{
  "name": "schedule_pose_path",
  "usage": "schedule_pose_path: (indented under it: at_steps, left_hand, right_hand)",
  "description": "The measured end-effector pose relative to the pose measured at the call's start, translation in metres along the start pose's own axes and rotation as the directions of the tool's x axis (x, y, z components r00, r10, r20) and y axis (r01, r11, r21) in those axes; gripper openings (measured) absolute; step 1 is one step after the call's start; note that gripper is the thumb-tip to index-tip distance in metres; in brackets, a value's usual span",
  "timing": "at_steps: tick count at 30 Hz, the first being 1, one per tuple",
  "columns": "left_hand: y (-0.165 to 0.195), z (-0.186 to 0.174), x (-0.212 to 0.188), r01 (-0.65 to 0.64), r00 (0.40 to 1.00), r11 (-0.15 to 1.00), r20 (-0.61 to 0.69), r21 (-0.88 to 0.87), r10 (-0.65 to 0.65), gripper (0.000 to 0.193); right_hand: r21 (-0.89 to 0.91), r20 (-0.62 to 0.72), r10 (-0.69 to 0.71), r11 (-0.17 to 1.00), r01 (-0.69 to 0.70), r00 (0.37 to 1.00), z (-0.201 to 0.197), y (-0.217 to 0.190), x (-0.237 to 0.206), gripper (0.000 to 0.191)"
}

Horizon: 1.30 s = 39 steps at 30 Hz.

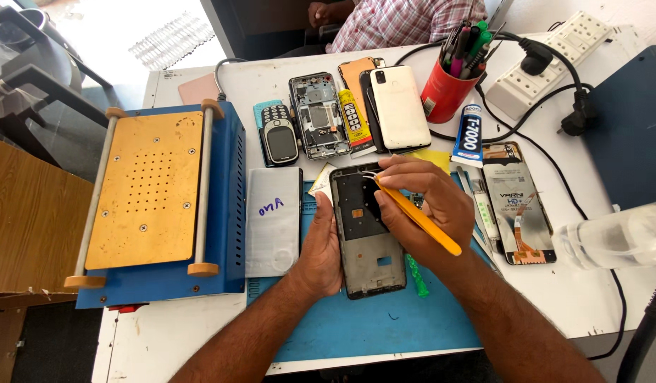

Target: The person holds a disassembled phone frame and uses a yellow pry tool to scrape old adhesive and residue off the frame's inner edges. They then peel a strip of adhesive backing and press the adhesive into the frame, continuing to clean and press the frame edges on the work mat.

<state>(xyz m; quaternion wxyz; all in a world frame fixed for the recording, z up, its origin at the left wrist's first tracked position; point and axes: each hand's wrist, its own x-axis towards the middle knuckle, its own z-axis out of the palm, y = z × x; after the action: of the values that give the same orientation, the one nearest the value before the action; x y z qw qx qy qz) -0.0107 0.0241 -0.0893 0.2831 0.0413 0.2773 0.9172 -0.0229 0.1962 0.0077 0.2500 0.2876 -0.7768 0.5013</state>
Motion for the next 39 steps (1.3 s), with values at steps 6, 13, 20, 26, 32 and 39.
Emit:
schedule_pose_path:
  at_steps: [6,13,20,26,32,39]
  left_hand:
    - [-0.003,0.005,-0.005,0.020,0.998,0.997,0.053,0.070,-0.024,0.075]
    - [-0.001,0.007,-0.008,0.035,0.998,0.995,0.056,0.096,-0.041,0.075]
    - [-0.005,0.005,-0.010,0.037,0.998,0.993,0.048,0.110,-0.043,0.076]
    - [-0.009,0.001,-0.011,0.115,0.993,0.986,-0.022,0.124,-0.113,0.077]
    - [-0.009,-0.002,-0.012,0.055,0.995,0.973,0.073,0.226,-0.073,0.080]
    - [-0.008,0.000,-0.014,0.063,0.997,0.953,0.033,0.296,-0.076,0.081]
  right_hand:
    - [-0.138,-0.012,-0.103,0.985,0.101,0.995,-0.001,-0.004,-0.003,0.023]
    - [-0.129,-0.004,-0.098,0.987,0.097,0.995,-0.002,-0.005,-0.006,0.021]
    - [-0.183,-0.006,-0.128,0.975,0.125,0.992,-0.001,-0.007,-0.006,0.022]
    - [-0.171,-0.007,-0.114,0.979,0.111,0.993,-0.004,-0.012,-0.009,0.021]
    - [-0.172,0.016,-0.131,0.976,0.132,0.991,-0.006,-0.013,-0.009,0.023]
    - [-0.153,0.001,-0.132,0.980,0.131,0.991,-0.008,-0.014,-0.010,0.022]
